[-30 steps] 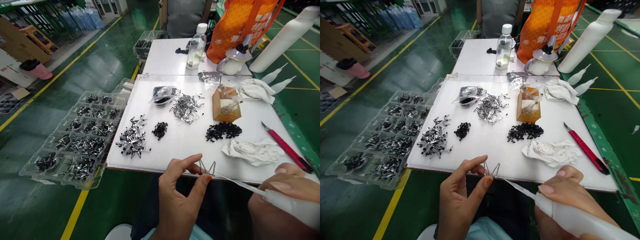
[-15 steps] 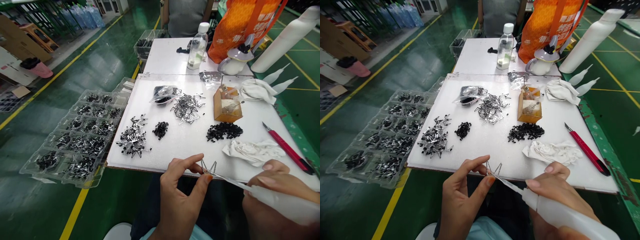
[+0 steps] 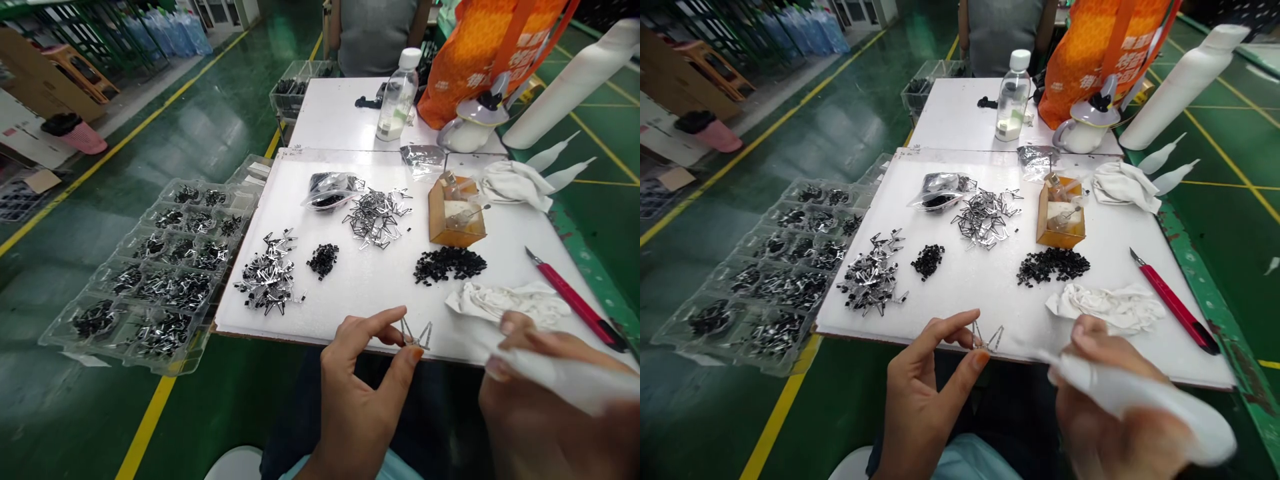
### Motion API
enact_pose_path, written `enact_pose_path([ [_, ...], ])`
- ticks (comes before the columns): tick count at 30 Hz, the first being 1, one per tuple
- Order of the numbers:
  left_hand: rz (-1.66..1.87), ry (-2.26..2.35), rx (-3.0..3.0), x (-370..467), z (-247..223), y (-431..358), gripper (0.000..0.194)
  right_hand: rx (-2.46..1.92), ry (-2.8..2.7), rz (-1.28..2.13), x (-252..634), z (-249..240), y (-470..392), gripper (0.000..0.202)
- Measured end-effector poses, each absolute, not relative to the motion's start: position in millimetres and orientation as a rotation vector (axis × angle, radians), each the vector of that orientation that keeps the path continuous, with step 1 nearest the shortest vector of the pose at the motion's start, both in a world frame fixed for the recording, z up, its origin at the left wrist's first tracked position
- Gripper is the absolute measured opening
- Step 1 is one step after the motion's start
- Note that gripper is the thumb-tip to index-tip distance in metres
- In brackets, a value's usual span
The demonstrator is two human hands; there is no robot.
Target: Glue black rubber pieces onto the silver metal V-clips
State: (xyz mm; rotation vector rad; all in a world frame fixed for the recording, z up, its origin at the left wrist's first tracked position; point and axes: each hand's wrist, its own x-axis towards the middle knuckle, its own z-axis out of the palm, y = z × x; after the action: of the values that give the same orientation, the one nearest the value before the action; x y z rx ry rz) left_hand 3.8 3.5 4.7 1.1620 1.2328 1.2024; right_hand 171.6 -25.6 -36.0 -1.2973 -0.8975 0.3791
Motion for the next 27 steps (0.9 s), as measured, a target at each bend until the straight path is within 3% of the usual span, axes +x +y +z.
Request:
enact_pose_path([
  [3, 1.211, 1.233, 1.14, 3.7, 3.1, 1.5, 0.032, -1.398, -0.835, 0.525, 172.5, -35.2, 10.5, 0.025],
  [5, 1.239, 1.209, 1.134, 3.2, 1.4, -1.4, 0.034, -1.492, -1.051, 0.754, 172.9, -35.0, 39.2, 0.031],
  [8, 1.293, 1.156, 1.14, 0.4, -1.2, -6.1, 0.04, -1.51, -1.481, 0.944, 160.3, -37.7, 74.6, 0.021],
  [12, 1.343, 1.144, 1.114, -7.3, -2.8, -11.0, 0.043, -1.515, -1.785, 0.935, 118.4, -45.6, 98.8, 0.003],
  [16, 1.367, 1.157, 1.037, -14.8, -1.5, -12.9, 0.041, -1.514, -1.953, 0.871, 85.7, -51.7, 108.1, 0.012],
  [22, 1.363, 1.155, 0.981, -19.6, 5.8, -10.9, 0.042, -1.481, -1.923, 0.883, 82.3, -54.0, 110.9, 0.019],
  [27, 1.262, 1.275, 0.803, -16.6, 18.3, -7.9, 0.03, -1.425, -1.585, 0.97, 100.3, -50.9, 106.1, 0.007],
])
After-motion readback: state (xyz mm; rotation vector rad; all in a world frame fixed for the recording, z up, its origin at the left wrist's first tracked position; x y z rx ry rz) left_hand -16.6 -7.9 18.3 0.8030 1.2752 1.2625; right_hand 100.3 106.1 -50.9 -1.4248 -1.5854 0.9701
